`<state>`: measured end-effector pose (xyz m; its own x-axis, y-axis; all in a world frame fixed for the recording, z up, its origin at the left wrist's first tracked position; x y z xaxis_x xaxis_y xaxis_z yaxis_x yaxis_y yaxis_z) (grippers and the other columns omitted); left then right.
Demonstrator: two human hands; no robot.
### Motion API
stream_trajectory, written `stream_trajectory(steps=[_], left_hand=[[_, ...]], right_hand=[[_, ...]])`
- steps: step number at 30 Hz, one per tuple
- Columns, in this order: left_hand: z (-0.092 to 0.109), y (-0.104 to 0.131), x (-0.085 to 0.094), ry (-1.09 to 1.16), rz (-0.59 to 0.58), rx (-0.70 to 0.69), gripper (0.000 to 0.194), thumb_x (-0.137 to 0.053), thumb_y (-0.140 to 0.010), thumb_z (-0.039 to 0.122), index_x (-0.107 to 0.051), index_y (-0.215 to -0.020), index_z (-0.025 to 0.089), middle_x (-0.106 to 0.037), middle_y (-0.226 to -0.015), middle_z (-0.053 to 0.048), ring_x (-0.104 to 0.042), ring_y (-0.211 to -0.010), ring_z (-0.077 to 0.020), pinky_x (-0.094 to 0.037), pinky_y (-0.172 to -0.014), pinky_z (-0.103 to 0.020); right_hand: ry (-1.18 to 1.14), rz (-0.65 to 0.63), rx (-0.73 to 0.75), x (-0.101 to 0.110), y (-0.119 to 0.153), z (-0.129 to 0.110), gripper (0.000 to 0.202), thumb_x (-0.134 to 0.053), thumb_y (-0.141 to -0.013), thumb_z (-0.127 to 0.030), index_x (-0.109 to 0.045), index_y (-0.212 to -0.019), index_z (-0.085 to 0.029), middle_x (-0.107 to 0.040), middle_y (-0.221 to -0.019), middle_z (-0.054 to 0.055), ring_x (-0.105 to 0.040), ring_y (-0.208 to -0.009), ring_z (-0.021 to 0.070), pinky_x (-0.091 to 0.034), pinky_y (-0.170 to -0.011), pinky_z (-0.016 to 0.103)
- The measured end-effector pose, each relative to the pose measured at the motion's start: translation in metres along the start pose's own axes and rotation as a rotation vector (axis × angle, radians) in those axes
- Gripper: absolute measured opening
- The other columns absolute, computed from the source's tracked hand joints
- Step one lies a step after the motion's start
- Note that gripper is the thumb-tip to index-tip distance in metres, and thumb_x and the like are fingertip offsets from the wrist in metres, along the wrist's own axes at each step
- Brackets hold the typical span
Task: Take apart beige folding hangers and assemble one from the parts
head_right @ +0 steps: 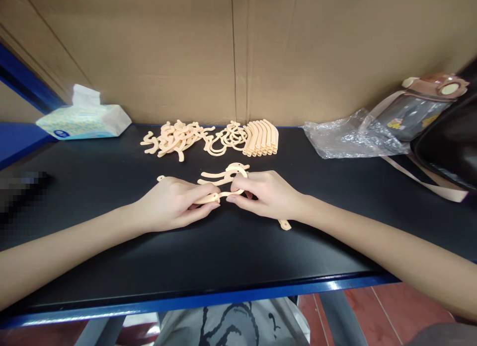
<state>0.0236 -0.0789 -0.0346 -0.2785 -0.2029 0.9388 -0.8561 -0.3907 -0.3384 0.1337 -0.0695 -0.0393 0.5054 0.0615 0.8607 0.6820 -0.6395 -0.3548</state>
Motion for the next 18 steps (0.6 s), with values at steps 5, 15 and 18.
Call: stream_trajectory(steps=[5,15,18], left_hand=[[-0.0012,0.0003,-0.0027,0.017,-0.014,0.003,0.019,-0.041,-0.093,0.03,-0.05,-0.082,0.018,-0.057,-0.059,0.005,-0.051,-0.046,-0.0085,-0.024,-0.044,-0.022],[-0.0017,0.0011,-0.0028,0.014,-0.022,0.015,0.02,-0.041,-0.093,0.03,-0.051,-0.081,0.018,-0.058,-0.06,0.005,-0.051,-0.047,-0.0084,-0.025,-0.044,-0.023],[-0.0025,0.0007,-0.0033,0.012,-0.024,0.021,0.02,-0.041,-0.093,0.031,-0.052,-0.081,0.018,-0.057,-0.06,0.005,-0.051,-0.047,-0.0086,-0.024,-0.044,-0.023]], right_hand=[[0.002,-0.007,-0.002,-0.0009,0.0,0.0002,0.024,-0.045,-0.092,-0.034,-0.055,-0.08,-0.016,-0.058,-0.069,0.001,-0.049,-0.059,0.0093,-0.035,-0.056,0.021],[0.012,-0.009,-0.005,-0.0026,0.0,0.002,0.024,-0.046,-0.092,-0.034,-0.055,-0.079,-0.017,-0.054,-0.066,-0.001,-0.047,-0.057,0.0084,-0.034,-0.055,0.021],[0.025,-0.009,-0.002,-0.0032,0.0002,0.0022,0.024,-0.046,-0.092,-0.034,-0.056,-0.079,-0.017,-0.054,-0.064,-0.001,-0.046,-0.056,0.0084,-0.033,-0.054,0.021]])
Point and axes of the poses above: each hand's wrist, its own y-axis away from the middle knuckle, its own x-axis out of the back of the hand, z = x × y, the point moved 8 cm from there along -y, towards the middle knuckle
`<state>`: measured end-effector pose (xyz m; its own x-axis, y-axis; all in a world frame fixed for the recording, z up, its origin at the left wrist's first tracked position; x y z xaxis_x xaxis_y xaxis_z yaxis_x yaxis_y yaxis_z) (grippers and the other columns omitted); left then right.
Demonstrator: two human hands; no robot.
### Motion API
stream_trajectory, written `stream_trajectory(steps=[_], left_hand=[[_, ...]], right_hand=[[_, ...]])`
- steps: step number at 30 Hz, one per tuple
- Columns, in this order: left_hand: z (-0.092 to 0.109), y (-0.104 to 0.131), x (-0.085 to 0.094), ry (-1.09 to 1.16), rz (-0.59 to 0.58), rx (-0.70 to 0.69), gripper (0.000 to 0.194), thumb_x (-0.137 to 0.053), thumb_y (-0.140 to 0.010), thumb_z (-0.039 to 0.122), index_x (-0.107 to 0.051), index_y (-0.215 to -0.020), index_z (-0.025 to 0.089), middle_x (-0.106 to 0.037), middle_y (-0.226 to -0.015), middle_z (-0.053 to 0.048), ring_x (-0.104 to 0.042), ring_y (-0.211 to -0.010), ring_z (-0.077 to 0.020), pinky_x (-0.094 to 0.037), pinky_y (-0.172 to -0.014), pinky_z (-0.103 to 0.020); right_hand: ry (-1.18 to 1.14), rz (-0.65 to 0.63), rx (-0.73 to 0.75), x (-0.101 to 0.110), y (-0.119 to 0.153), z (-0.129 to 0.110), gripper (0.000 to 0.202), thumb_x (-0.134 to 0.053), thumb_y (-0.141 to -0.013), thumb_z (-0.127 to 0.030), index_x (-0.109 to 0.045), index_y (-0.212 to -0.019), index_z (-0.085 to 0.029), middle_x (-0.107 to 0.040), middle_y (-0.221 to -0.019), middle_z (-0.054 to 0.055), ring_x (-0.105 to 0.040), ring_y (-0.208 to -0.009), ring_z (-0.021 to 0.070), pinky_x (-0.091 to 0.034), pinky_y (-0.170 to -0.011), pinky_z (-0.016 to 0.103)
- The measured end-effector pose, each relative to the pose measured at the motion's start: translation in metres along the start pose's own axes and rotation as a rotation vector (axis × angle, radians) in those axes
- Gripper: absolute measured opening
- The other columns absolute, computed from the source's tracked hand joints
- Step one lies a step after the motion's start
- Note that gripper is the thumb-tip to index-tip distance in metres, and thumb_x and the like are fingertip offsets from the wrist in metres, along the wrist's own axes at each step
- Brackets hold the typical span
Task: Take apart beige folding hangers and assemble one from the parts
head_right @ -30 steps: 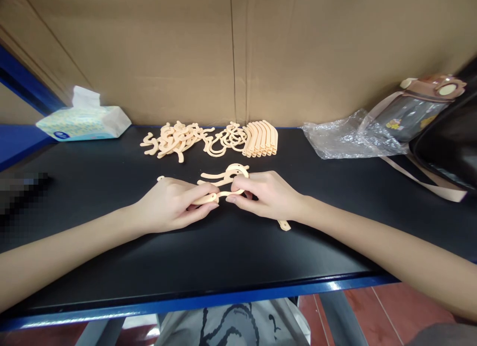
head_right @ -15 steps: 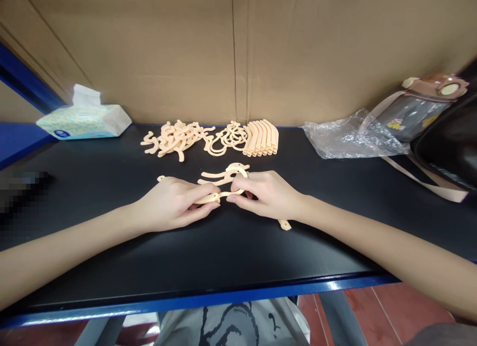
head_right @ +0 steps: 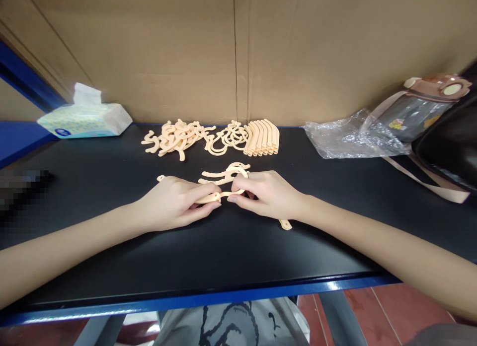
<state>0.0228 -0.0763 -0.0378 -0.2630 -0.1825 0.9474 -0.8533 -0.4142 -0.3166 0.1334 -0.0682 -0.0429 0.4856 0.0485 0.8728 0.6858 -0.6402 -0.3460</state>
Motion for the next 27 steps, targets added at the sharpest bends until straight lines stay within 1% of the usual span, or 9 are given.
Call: stream_trajectory(steps=[8,27], left_hand=[[-0.0004,-0.0002,-0.0018,0.001,-0.031,0.012,0.021,-0.04,-0.093,0.031,-0.052,-0.083,0.018,-0.058,-0.062,0.005,-0.051,-0.048,-0.0089,-0.024,-0.045,-0.023],[-0.0003,-0.0006,-0.0022,0.008,-0.037,0.012,0.021,-0.039,-0.093,0.031,-0.053,-0.083,0.018,-0.059,-0.062,0.004,-0.051,-0.048,-0.0091,-0.024,-0.045,-0.022]], right_hand=[[0.004,-0.003,0.003,-0.0002,-0.0002,-0.0001,0.024,-0.046,-0.091,-0.034,-0.055,-0.078,-0.017,-0.052,-0.063,-0.002,-0.046,-0.055,0.0082,-0.032,-0.054,0.02],[0.013,-0.001,0.012,-0.0015,0.0004,0.0014,0.024,-0.046,-0.092,-0.034,-0.055,-0.078,-0.017,-0.053,-0.063,-0.001,-0.046,-0.056,0.0078,-0.032,-0.054,0.02]])
Point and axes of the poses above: each hand's wrist, its own y-axis away from the middle knuckle, its own x-axis out of the back of the hand, z = x × y, the point moved 8 cm from there along -y, towards the middle knuckle
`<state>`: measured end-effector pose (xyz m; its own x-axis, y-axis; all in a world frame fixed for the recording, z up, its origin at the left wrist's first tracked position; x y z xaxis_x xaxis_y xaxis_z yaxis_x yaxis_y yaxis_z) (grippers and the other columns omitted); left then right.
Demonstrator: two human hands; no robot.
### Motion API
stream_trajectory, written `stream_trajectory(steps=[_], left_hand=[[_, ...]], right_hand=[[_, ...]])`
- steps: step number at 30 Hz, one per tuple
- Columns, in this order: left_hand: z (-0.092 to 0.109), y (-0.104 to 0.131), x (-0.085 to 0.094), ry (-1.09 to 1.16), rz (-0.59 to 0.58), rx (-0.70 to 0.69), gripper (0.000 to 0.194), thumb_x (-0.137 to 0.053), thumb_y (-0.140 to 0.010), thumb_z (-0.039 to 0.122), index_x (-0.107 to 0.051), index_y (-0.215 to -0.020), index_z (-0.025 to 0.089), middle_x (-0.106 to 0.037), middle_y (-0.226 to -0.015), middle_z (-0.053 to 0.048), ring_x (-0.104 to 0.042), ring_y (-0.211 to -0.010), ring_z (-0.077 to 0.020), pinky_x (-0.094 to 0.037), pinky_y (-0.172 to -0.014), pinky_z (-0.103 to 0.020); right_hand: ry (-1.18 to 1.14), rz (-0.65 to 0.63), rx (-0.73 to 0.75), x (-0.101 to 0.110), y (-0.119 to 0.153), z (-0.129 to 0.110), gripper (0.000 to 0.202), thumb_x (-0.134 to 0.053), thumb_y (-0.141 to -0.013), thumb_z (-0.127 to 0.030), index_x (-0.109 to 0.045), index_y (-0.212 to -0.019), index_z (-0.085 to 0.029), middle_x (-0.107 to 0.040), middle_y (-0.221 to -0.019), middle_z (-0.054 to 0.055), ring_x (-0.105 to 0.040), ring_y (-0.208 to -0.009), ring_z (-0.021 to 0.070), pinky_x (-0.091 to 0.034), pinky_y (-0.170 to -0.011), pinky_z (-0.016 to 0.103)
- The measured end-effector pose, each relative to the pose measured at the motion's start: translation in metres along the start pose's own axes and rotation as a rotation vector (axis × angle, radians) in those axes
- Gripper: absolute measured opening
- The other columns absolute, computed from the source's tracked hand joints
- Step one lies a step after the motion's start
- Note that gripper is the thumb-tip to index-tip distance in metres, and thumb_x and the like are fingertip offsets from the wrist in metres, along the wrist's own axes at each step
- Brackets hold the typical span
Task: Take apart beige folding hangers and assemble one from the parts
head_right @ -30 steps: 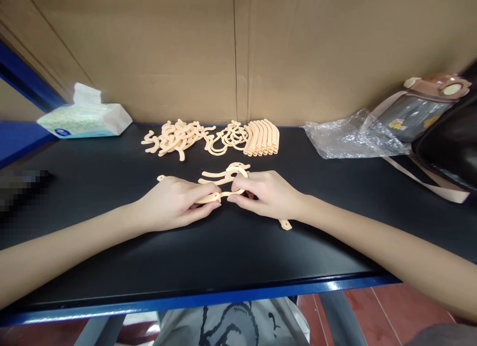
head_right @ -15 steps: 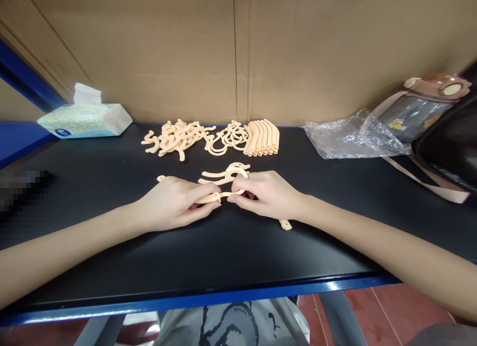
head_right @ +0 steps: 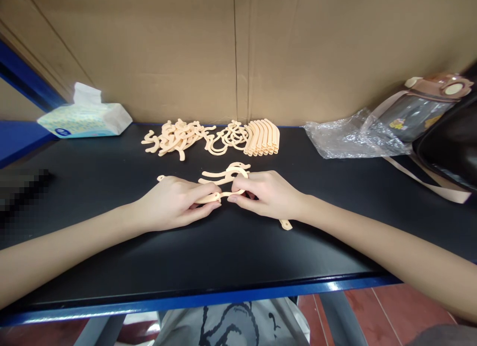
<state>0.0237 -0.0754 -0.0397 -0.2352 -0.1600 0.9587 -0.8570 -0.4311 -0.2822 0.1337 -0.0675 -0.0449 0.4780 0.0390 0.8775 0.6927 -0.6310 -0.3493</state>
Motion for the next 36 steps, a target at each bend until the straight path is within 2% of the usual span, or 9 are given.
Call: stream_trajectory(steps=[20,29,36], left_hand=[[0.0008,-0.0003,0.0001,-0.009,-0.005,-0.007,0.018,-0.041,-0.093,0.031,-0.049,-0.081,0.019,-0.057,-0.06,0.005,-0.051,-0.047,-0.0088,-0.023,-0.044,-0.022],[-0.0022,0.0002,-0.004,0.006,-0.067,0.026,0.02,-0.04,-0.093,0.033,-0.054,-0.09,0.019,-0.06,-0.065,0.004,-0.053,-0.05,-0.0099,-0.025,-0.045,-0.023],[-0.0016,-0.0004,-0.0023,0.002,-0.083,0.034,0.017,-0.041,-0.092,0.031,-0.053,-0.089,0.019,-0.061,-0.067,0.004,-0.054,-0.051,-0.0101,-0.024,-0.044,-0.022]], right_hand=[[0.013,-0.017,-0.005,-0.0009,0.0006,0.001,0.024,-0.045,-0.093,-0.035,-0.054,-0.079,-0.017,-0.052,-0.065,-0.002,-0.046,-0.057,0.0082,-0.031,-0.055,0.02],[0.011,-0.027,-0.009,-0.0005,-0.0004,-0.0008,0.025,-0.044,-0.093,-0.035,-0.055,-0.08,-0.017,-0.053,-0.065,-0.001,-0.046,-0.058,0.0089,-0.032,-0.055,0.021],[0.011,-0.034,-0.013,-0.0002,-0.0001,-0.0001,0.025,-0.044,-0.093,-0.035,-0.055,-0.08,-0.017,-0.052,-0.065,-0.001,-0.046,-0.058,0.009,-0.032,-0.055,0.021]])
Point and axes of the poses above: each hand's wrist, its own y-axis away from the middle knuckle, its own x-axis out of the back of the hand, z = x × y, the point moved 8 cm from there along -y, towards the middle knuckle
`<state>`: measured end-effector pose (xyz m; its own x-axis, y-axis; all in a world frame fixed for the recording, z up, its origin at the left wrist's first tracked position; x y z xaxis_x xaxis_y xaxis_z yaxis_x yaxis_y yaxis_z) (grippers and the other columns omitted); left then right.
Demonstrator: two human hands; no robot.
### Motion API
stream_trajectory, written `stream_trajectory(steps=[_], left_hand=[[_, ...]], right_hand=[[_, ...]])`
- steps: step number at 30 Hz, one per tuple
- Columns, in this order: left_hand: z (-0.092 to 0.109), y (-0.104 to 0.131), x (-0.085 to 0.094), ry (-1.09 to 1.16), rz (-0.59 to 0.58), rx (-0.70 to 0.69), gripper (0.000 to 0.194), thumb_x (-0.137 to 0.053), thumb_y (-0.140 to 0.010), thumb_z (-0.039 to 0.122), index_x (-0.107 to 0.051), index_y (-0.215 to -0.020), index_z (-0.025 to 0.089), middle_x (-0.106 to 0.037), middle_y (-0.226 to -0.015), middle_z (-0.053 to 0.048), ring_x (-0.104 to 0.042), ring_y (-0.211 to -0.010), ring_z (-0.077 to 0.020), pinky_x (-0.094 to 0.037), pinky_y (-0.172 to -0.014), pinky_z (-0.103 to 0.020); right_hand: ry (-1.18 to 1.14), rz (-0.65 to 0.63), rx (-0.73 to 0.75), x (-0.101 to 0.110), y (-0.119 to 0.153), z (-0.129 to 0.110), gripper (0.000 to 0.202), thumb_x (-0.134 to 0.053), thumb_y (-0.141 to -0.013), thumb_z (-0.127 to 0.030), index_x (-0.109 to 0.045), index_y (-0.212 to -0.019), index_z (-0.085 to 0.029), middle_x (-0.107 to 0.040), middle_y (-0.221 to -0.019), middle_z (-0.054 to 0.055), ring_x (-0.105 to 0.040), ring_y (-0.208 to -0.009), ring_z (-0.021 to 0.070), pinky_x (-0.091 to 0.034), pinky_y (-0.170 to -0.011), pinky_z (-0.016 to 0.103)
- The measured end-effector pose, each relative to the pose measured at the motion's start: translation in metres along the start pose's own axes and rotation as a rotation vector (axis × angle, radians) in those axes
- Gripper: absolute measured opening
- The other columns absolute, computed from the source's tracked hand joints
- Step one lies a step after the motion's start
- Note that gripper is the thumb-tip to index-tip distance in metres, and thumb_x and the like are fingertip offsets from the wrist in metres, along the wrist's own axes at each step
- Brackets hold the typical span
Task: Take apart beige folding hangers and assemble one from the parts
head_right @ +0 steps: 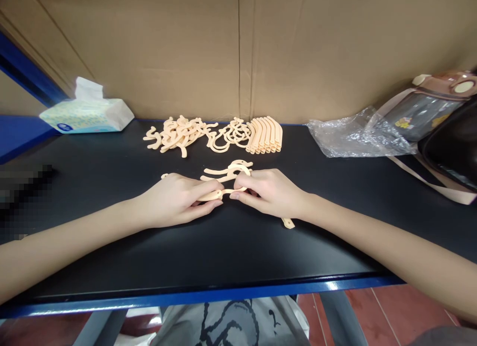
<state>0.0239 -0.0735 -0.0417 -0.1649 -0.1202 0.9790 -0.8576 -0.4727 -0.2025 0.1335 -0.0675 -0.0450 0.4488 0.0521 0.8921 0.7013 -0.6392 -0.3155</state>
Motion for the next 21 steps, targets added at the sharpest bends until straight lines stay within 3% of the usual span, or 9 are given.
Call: stream_trajectory(steps=[21], left_hand=[[0.0009,0.0,-0.0001,-0.016,-0.001,-0.012,0.014,-0.042,-0.092,0.03,-0.051,-0.09,0.02,-0.059,-0.066,0.004,-0.054,-0.05,-0.0096,-0.021,-0.043,-0.022]], right_hand=[[0.003,-0.002,0.012,-0.0001,-0.0003,-0.0003,0.025,-0.044,-0.093,-0.035,-0.055,-0.08,-0.017,-0.052,-0.066,-0.001,-0.046,-0.059,0.0093,-0.033,-0.056,0.021]])
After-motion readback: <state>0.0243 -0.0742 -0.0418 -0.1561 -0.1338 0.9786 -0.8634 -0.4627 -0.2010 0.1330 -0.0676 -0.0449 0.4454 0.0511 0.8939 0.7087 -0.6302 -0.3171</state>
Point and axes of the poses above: each hand's wrist, its own y-axis away from the middle knuckle, its own x-axis out of the back of the hand, z = x × y, the point moved 8 cm from there along -y, towards the middle knuckle
